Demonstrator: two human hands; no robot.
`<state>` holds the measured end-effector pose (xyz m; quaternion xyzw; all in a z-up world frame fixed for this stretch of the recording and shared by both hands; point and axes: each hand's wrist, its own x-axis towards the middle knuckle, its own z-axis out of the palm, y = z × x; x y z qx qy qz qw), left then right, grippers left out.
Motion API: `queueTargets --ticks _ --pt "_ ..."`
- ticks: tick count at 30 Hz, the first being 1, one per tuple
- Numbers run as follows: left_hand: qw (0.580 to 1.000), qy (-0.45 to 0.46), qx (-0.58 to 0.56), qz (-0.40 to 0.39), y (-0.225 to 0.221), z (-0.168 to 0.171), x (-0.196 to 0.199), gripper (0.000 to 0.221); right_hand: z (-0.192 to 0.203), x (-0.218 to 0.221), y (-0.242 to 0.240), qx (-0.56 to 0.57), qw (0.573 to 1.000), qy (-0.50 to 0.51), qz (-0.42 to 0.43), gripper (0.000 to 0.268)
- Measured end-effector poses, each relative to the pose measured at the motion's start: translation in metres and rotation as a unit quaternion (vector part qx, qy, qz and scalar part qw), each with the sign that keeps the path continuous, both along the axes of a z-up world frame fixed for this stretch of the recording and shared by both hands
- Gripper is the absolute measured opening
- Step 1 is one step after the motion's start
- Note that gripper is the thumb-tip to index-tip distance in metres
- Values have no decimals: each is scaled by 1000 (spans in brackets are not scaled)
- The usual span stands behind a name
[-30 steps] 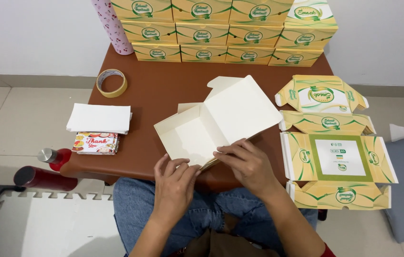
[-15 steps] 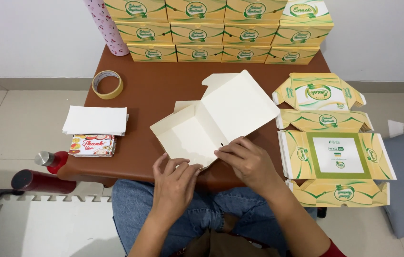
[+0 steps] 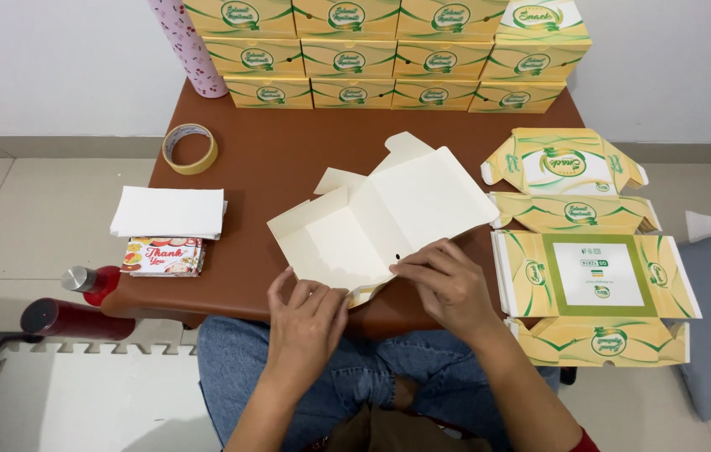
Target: Folding and assembling cardboard boxes from flat templates.
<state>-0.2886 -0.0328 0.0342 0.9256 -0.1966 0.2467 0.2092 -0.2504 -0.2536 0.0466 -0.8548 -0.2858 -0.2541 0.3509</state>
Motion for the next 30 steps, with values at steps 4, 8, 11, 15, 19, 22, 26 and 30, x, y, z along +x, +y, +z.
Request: queueTargets --ticks 4,8,11,15,19,22,26,30 --pt "1000 -4 5 -2 0 0 -1 7 1 -4 1 -15 1000 -20 -15 33" --pt "1000 -17 8 1 0 -1 0 5 -2 -6 1 -11 999 -30 -32 36" --pt "1000 -4 13 -3 0 1 0 7 -1 -8 4 -6 998 -33 -45 35" --pt "1000 -6 15 -4 0 0 0 7 -3 -11 8 -7 999 -24 -30 33" --pt "1000 -10 14 -13 1 -5 -1 9 -1 -15 16 -52 998 -41 7 26" --pt "1000 -15 16 -20 2 -5 -2 12 1 -14 20 -65 996 -53 13 27" --pt "998 -30 34 -34 0 -2 -8 13 5 -15 22 -126 991 -46 20 34" --pt "998 -22 32 -44 3 0 -12 20 11 -11 17 -124 990 -57 25 23"
